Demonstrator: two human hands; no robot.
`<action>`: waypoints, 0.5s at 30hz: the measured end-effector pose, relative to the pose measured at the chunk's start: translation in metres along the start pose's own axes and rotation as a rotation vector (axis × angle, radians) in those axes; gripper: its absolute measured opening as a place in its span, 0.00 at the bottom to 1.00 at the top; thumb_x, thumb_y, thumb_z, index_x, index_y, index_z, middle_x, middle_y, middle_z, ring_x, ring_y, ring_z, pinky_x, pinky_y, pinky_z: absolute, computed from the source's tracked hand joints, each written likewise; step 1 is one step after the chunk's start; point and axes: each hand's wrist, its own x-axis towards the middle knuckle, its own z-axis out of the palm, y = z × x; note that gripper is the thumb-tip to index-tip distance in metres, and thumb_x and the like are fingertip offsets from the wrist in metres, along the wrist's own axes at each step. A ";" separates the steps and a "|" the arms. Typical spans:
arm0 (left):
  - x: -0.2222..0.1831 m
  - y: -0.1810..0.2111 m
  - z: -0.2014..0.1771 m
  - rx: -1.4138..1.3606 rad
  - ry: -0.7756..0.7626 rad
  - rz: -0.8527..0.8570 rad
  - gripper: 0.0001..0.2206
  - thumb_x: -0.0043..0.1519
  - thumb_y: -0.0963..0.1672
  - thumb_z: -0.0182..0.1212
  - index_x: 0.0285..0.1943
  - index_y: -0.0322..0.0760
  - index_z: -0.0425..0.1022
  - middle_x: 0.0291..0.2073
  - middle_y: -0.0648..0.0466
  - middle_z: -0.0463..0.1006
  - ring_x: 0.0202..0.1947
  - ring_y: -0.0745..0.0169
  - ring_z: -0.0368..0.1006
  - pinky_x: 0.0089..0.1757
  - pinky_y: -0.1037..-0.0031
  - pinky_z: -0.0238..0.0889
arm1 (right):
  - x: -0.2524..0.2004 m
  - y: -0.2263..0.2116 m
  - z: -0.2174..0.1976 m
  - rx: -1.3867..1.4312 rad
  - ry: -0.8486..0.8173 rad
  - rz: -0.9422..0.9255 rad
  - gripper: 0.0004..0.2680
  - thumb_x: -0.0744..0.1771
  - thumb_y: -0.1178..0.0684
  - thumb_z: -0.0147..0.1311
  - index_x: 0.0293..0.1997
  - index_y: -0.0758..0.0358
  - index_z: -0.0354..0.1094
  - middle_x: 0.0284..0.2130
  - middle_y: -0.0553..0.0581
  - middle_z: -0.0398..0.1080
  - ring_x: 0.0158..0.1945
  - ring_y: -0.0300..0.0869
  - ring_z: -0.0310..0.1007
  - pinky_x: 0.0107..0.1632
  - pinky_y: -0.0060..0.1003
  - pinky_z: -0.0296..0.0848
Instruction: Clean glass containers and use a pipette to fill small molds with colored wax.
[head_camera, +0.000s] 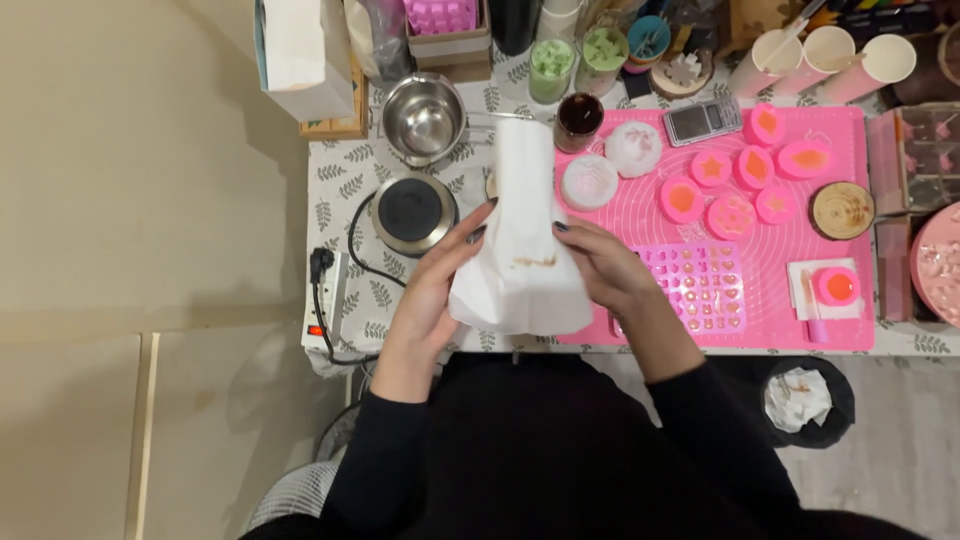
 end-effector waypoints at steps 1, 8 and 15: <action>-0.002 0.006 -0.002 0.000 -0.002 -0.003 0.21 0.69 0.41 0.51 0.72 0.29 0.63 0.58 0.47 0.78 0.54 0.60 0.77 0.55 0.70 0.70 | -0.005 -0.007 -0.003 0.000 0.002 -0.003 0.17 0.70 0.50 0.48 0.65 0.70 0.62 0.55 0.61 0.73 0.55 0.46 0.75 0.59 0.41 0.72; -0.005 0.022 -0.021 0.294 0.117 -0.041 0.23 0.64 0.35 0.52 0.71 0.28 0.63 0.53 0.45 0.80 0.47 0.64 0.78 0.49 0.75 0.73 | -0.047 -0.045 -0.005 -0.610 0.167 -0.130 0.12 0.67 0.60 0.55 0.57 0.69 0.71 0.47 0.58 0.77 0.48 0.40 0.77 0.54 0.37 0.74; 0.007 0.004 -0.051 0.408 -0.040 0.048 0.17 0.65 0.34 0.53 0.64 0.17 0.70 0.50 0.41 0.80 0.49 0.58 0.79 0.53 0.72 0.74 | -0.068 -0.068 0.019 -0.989 0.163 -0.350 0.05 0.66 0.64 0.52 0.37 0.66 0.75 0.35 0.50 0.74 0.39 0.36 0.72 0.45 0.31 0.71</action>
